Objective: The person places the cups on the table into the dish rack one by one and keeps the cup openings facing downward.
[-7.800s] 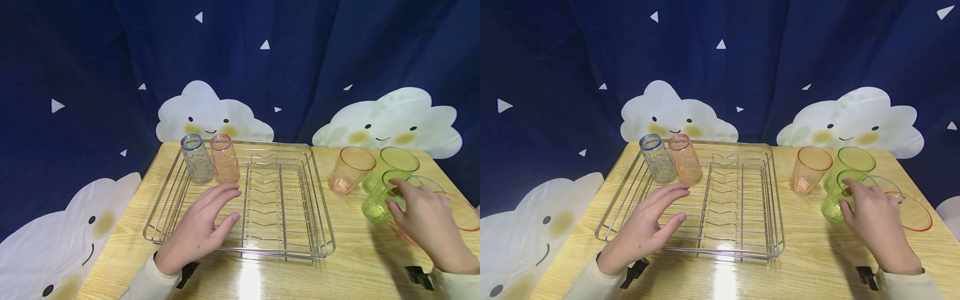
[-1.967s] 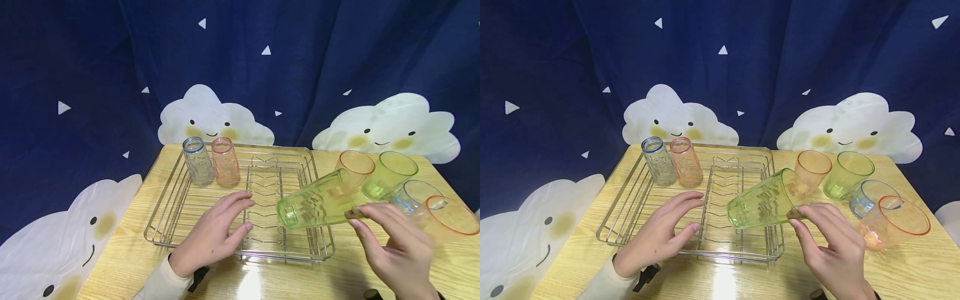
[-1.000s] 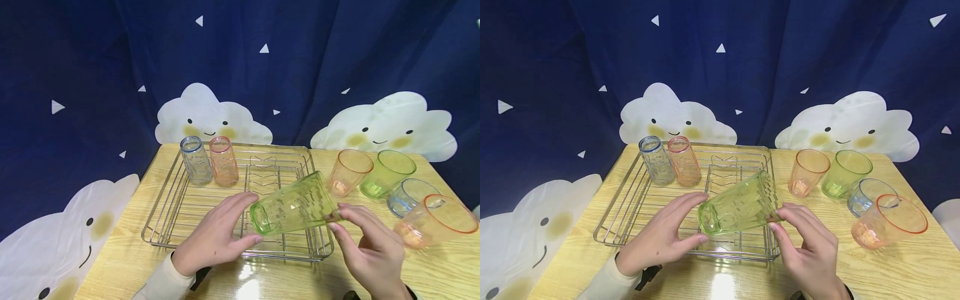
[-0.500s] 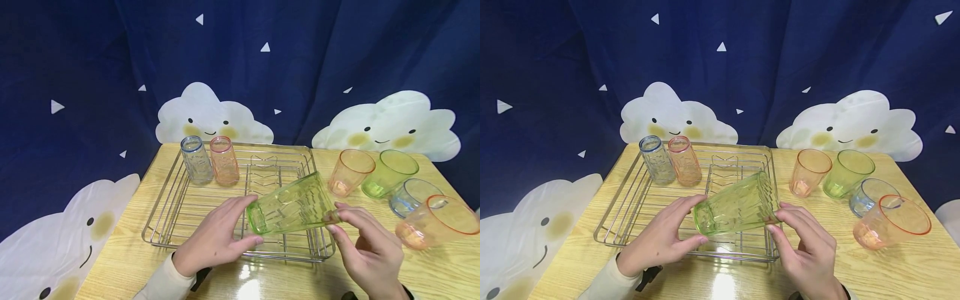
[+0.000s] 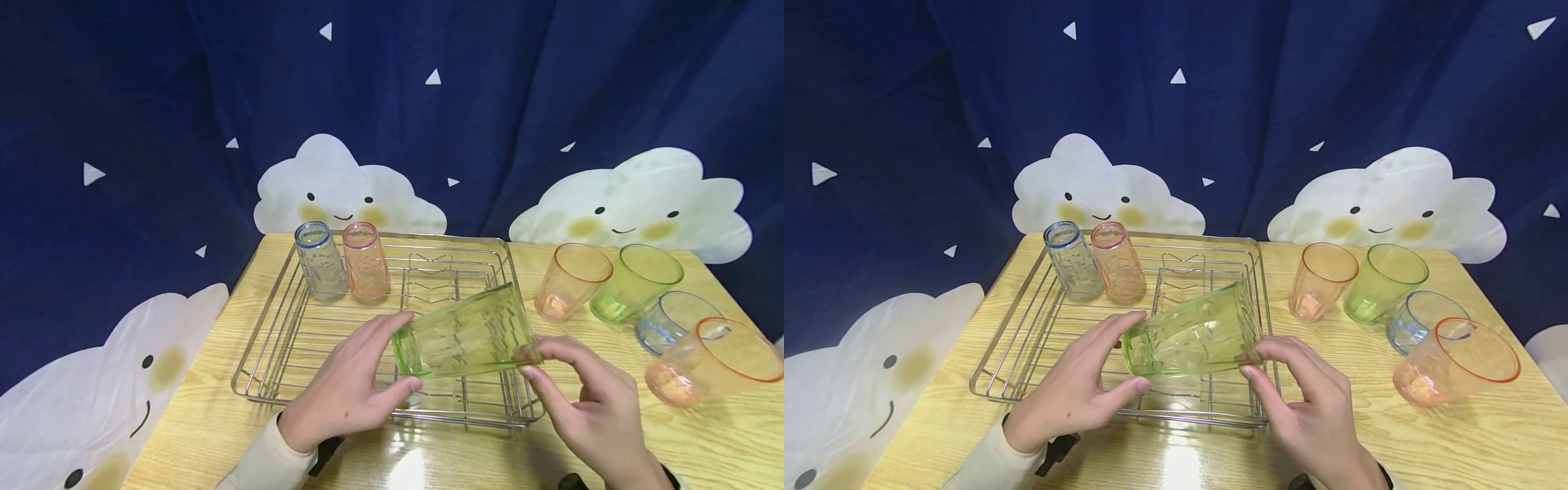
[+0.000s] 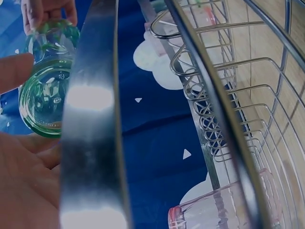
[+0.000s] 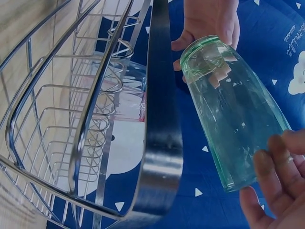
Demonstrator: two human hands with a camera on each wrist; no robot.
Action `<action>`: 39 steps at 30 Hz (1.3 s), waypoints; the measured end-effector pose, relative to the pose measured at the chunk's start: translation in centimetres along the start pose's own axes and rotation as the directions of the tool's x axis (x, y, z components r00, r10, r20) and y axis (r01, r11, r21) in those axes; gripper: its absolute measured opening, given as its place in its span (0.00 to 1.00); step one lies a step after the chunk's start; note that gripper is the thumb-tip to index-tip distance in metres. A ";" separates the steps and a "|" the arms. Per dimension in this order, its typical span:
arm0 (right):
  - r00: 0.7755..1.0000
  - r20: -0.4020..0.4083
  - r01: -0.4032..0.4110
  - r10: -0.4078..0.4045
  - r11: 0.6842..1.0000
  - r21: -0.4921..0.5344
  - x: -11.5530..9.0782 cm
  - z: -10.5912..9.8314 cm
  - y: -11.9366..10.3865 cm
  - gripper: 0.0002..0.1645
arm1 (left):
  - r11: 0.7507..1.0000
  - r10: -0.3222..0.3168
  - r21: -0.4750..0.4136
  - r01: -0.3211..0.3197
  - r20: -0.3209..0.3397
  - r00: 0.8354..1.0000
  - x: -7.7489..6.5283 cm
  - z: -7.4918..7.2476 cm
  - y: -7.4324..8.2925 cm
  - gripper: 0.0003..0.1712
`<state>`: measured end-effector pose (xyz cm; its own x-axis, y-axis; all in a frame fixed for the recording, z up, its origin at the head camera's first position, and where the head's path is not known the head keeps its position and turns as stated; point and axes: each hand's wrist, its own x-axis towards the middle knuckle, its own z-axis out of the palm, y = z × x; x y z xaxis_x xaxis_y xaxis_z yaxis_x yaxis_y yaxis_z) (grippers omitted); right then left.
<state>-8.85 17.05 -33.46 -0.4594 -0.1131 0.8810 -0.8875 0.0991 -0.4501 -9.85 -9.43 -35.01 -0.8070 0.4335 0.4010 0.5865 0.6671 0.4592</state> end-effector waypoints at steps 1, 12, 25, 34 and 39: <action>1.000 0.005 -0.003 0.003 1.000 -0.004 0.0 0.0 0.0 0.11 | 1.000 0.007 -0.005 -0.007 -0.008 1.000 0.0 0.0 0.0 0.44; 0.995 0.045 -0.073 0.085 0.975 -0.208 -0.7 -0.4 0.3 0.10 | 0.998 0.044 -0.047 -0.047 -0.059 0.997 0.0 -0.2 -0.1 0.43; 0.984 0.109 -0.102 0.140 0.948 -0.301 -0.9 -0.5 0.5 0.12 | 0.997 0.054 -0.050 -0.059 -0.086 0.995 -0.1 -0.5 -0.1 0.43; 0.985 0.116 -0.095 0.128 0.963 -0.253 -0.9 -0.3 0.5 0.11 | 0.994 0.068 -0.077 -0.077 -0.112 0.991 0.0 -0.6 0.0 0.44; 0.984 0.116 -0.107 0.139 0.963 -0.247 -1.1 -0.5 0.6 0.12 | 0.989 0.108 -0.082 -0.121 -0.146 0.983 0.0 -0.6 0.1 0.44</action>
<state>-8.90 17.69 -34.66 -0.5791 -0.2122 0.7871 -0.7968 0.3513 -0.4916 -9.76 -9.79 -34.48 -0.7203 0.4100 0.5596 0.6834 0.5580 0.4708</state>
